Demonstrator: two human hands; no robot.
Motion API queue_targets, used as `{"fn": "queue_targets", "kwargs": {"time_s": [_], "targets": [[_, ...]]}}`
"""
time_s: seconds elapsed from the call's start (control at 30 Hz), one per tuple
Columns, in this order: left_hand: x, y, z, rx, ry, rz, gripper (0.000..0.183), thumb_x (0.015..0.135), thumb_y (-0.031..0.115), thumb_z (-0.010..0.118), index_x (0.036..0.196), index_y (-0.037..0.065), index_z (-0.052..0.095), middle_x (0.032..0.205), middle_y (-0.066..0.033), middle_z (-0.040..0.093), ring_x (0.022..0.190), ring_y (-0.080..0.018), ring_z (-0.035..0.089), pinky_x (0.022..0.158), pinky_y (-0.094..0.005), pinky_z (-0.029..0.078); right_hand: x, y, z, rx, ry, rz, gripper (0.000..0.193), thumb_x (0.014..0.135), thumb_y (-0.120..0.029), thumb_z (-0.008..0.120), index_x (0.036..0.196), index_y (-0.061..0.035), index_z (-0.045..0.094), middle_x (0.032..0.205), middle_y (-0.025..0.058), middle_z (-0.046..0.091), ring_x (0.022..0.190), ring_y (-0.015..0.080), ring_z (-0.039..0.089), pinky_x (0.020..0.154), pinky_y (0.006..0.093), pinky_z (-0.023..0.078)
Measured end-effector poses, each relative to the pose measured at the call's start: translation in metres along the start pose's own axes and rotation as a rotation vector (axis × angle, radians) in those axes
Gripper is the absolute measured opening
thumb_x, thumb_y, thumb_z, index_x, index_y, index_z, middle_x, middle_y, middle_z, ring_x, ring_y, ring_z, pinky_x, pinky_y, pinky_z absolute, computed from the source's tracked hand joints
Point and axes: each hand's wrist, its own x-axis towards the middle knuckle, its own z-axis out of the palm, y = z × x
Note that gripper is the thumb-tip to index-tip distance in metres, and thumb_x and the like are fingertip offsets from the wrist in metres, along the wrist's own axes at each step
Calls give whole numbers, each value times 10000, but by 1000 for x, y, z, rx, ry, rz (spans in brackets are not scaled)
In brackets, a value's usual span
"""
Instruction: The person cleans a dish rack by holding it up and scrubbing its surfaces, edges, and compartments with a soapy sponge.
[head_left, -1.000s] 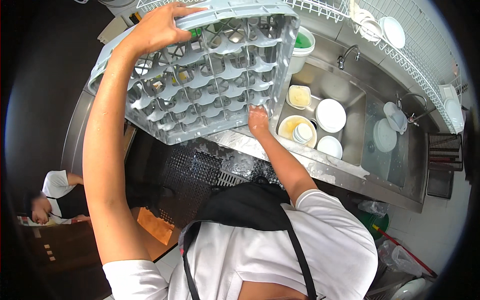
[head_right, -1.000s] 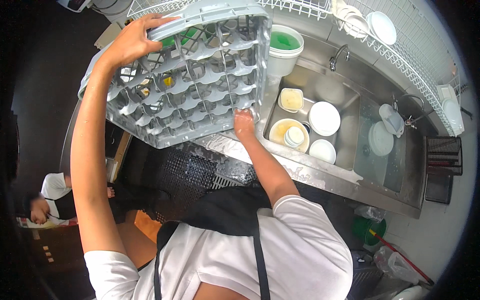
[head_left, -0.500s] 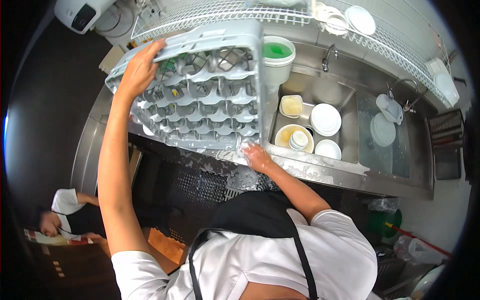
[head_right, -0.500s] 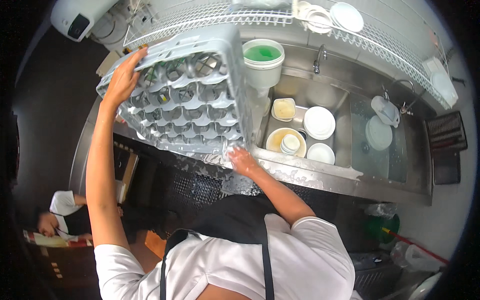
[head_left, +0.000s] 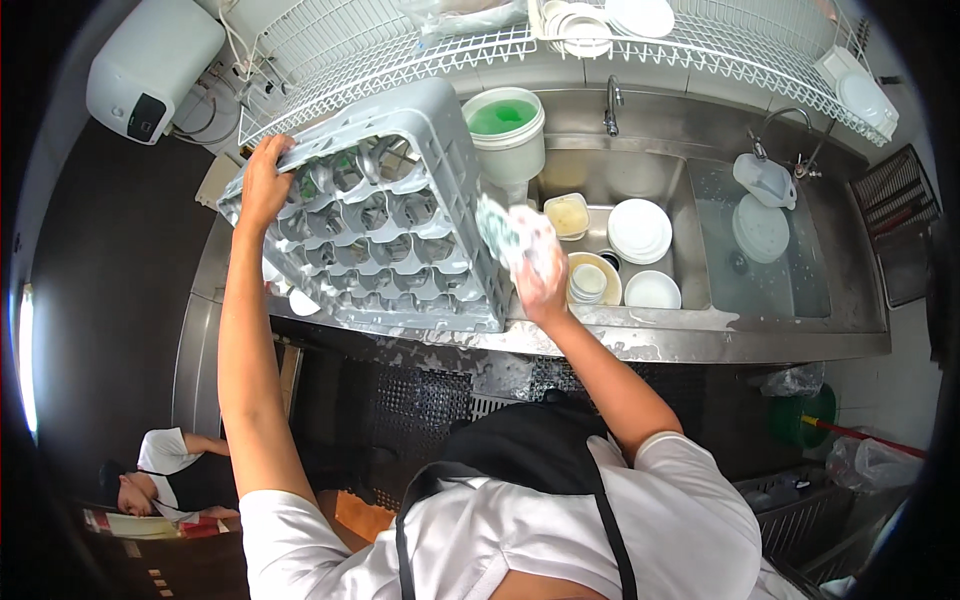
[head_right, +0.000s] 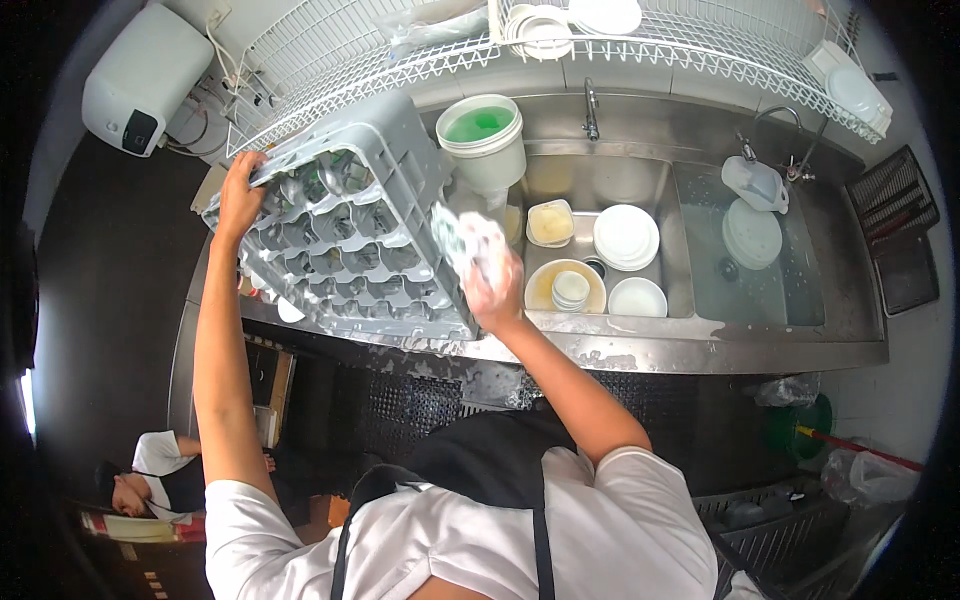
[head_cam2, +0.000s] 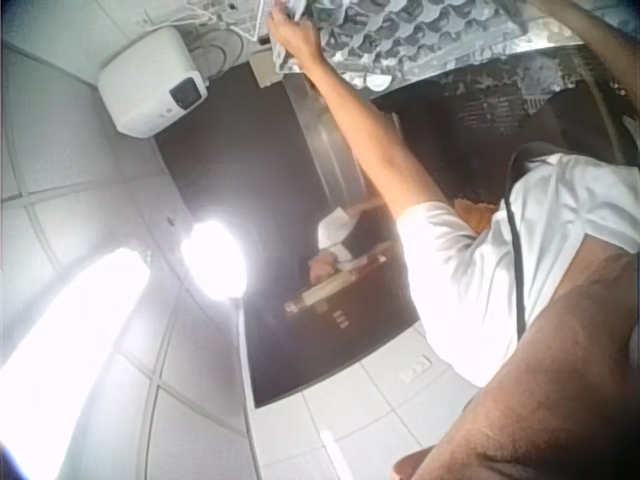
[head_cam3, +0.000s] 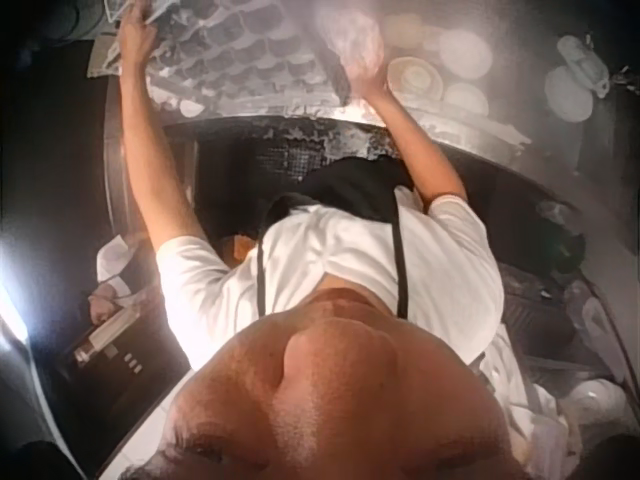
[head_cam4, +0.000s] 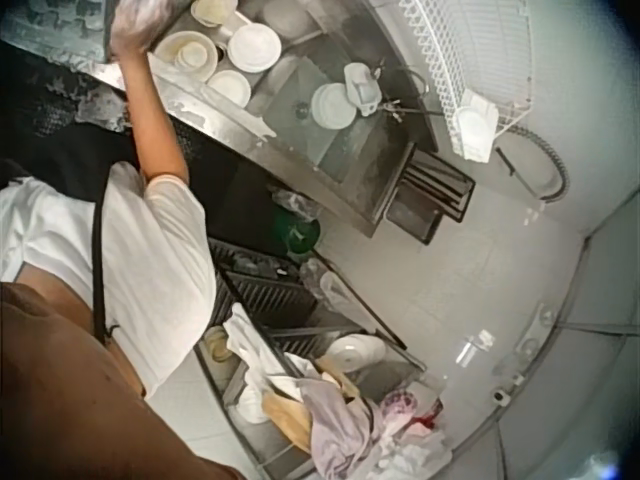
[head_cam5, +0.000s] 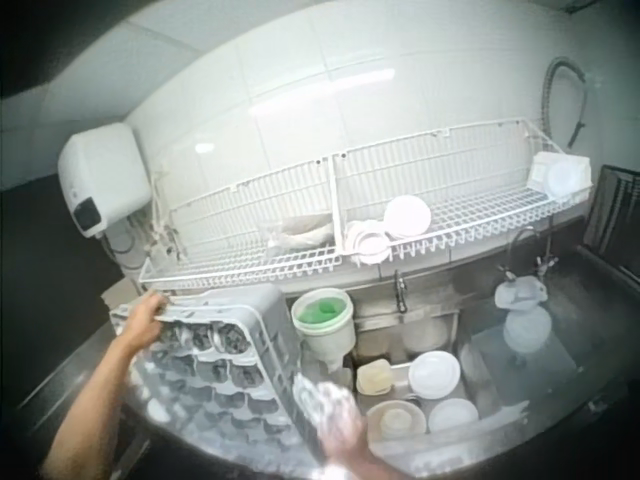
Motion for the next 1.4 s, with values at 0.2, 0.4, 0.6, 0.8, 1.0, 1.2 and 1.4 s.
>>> {"fn": "queue_targets", "kwargs": {"time_s": [0.2,0.4,0.6,0.8,1.0,1.2,1.4], "targets": [[-1,1,2,14,28,16,419,753,-26,673,1156,60,602,1096,-160,607,1068,-391,611,918,-440,489,52,1,43,172,-10,29,395,907,-155,665,1271,-10,615,1251,204,662,1169,381,626,1023,413,487],[-28,43,19,174,239,-81,491,809,124,702,1295,99,639,1284,-158,634,1231,-367,571,1112,-502,379,48,-22,52,109,-42,70,426,881,-170,717,1265,-4,640,1269,192,667,1203,377,613,1064,431,461],[-44,51,24,156,352,-138,487,831,134,699,1313,103,639,1332,-162,623,1309,-344,532,1170,-530,327,55,-31,49,68,-157,11,447,875,-176,719,1273,11,641,1272,175,681,1160,324,664,1029,387,493],[-50,71,31,117,476,-166,484,839,163,710,1314,99,638,1368,-172,599,1367,-383,473,1173,-568,308,61,-34,45,117,-205,72,464,871,-208,690,1279,8,647,1260,160,689,1153,301,662,1032,373,488],[-41,84,18,128,450,-192,418,854,210,699,1251,88,650,1269,-152,642,1271,-348,548,1171,-603,296,67,-33,42,2,-288,-28,424,890,-214,686,1252,4,659,1232,180,686,1132,338,652,1032,392,475],[-19,112,-7,-122,85,134,360,905,238,488,1185,57,623,1210,-190,652,1179,-380,594,1073,-538,407,66,-29,43,55,-301,-12,437,880,-210,712,1255,6,654,1210,185,690,1115,341,655,1021,392,480],[25,130,-6,-65,-4,-27,562,1026,538,469,1293,70,630,1153,-194,671,1127,-374,617,990,-465,461,60,-16,37,182,-334,-37,471,875,-229,740,1264,17,641,1295,198,643,1204,341,613,1057,393,462]]}}
